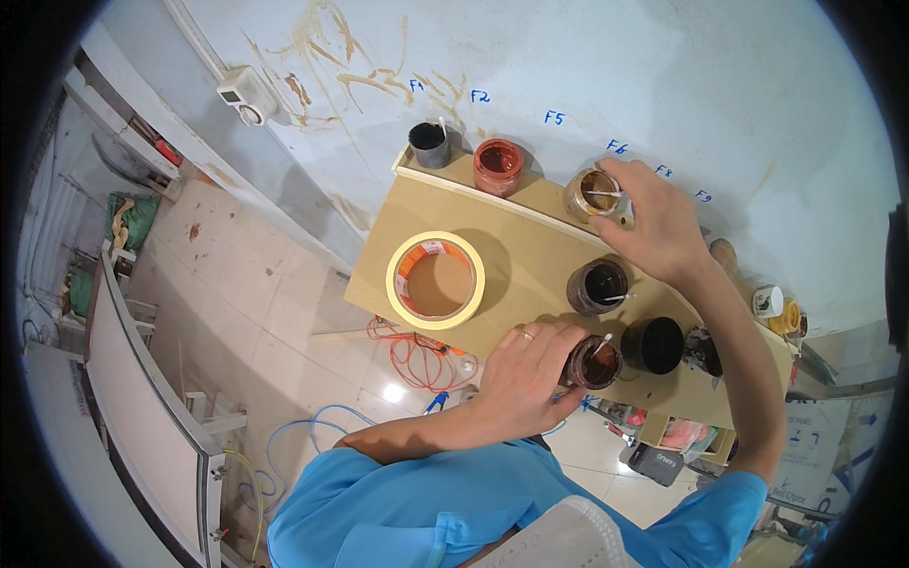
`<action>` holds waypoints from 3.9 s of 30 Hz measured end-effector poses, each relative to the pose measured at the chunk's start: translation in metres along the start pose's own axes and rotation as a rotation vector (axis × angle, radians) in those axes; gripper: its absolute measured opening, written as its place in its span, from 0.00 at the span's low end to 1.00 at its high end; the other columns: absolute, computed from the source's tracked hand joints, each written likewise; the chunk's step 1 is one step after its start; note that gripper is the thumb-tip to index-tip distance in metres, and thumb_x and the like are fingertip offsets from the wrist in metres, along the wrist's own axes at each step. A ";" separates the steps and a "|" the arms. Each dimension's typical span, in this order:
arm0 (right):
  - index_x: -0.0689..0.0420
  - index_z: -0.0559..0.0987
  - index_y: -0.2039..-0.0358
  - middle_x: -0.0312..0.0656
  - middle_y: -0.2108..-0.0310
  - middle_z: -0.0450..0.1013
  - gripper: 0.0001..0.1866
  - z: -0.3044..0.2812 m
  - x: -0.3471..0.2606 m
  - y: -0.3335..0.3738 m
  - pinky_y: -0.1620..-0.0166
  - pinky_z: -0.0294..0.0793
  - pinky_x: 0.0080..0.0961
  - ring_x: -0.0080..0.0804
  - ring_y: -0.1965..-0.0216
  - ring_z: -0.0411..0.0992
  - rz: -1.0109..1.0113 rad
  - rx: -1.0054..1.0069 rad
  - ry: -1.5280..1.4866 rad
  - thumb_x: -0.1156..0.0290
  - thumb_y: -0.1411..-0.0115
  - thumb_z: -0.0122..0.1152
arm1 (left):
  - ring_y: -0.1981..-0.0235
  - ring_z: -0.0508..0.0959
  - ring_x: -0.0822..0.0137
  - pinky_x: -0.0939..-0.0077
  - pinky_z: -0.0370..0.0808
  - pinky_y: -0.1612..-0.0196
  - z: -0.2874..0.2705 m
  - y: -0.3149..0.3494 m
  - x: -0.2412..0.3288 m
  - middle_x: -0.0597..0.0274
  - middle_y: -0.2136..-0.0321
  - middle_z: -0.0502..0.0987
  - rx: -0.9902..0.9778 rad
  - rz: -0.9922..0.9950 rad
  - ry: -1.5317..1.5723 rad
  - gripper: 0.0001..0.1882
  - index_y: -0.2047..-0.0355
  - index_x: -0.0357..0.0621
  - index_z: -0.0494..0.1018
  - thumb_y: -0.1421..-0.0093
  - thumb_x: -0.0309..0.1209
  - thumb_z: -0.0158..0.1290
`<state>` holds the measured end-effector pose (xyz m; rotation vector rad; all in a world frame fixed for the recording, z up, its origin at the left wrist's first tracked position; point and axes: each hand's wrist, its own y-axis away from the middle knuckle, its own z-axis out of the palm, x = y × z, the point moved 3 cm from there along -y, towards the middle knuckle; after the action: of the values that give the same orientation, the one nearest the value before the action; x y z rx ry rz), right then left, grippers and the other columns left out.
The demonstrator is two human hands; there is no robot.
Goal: The person sits on the floor and opens a yellow bottle to pour liquid into a small jar. They stir the contents with a stick, then add water from a clear bottle and continue stirring. The person places the jar on a shelf with other jars.
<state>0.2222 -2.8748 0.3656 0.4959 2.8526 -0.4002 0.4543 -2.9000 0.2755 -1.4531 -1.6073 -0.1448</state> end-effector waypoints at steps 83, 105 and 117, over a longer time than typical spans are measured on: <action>0.55 0.77 0.45 0.42 0.54 0.75 0.31 -0.034 -0.086 0.253 0.62 0.82 0.37 0.44 0.58 0.81 -0.142 0.426 0.140 0.72 0.54 0.71 | 0.50 0.81 0.51 0.58 0.78 0.46 0.016 -0.018 -0.023 0.49 0.51 0.83 0.088 -0.091 -0.057 0.41 0.37 0.41 0.72 0.50 0.37 0.77; 0.56 0.76 0.40 0.44 0.49 0.77 0.38 0.074 -0.057 0.392 0.55 0.79 0.36 0.44 0.55 0.79 0.391 0.415 -0.442 0.66 0.51 0.83 | 0.44 0.79 0.47 0.56 0.76 0.42 0.140 0.100 0.048 0.49 0.45 0.80 -0.410 0.096 0.342 0.39 0.39 0.43 0.74 0.53 0.24 0.74; 0.53 0.77 0.38 0.38 0.41 0.78 0.38 0.062 0.034 0.583 0.67 0.68 0.22 0.26 0.64 0.72 0.437 0.841 -0.530 0.63 0.48 0.85 | 0.48 0.80 0.60 0.65 0.74 0.41 0.276 0.100 0.155 0.57 0.50 0.81 -0.386 0.082 0.333 0.38 0.42 0.45 0.78 0.56 0.26 0.79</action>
<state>0.4093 -2.3552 0.1665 0.9438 1.8953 -1.3938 0.4093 -2.5852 0.1792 -1.6782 -1.2901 -0.6452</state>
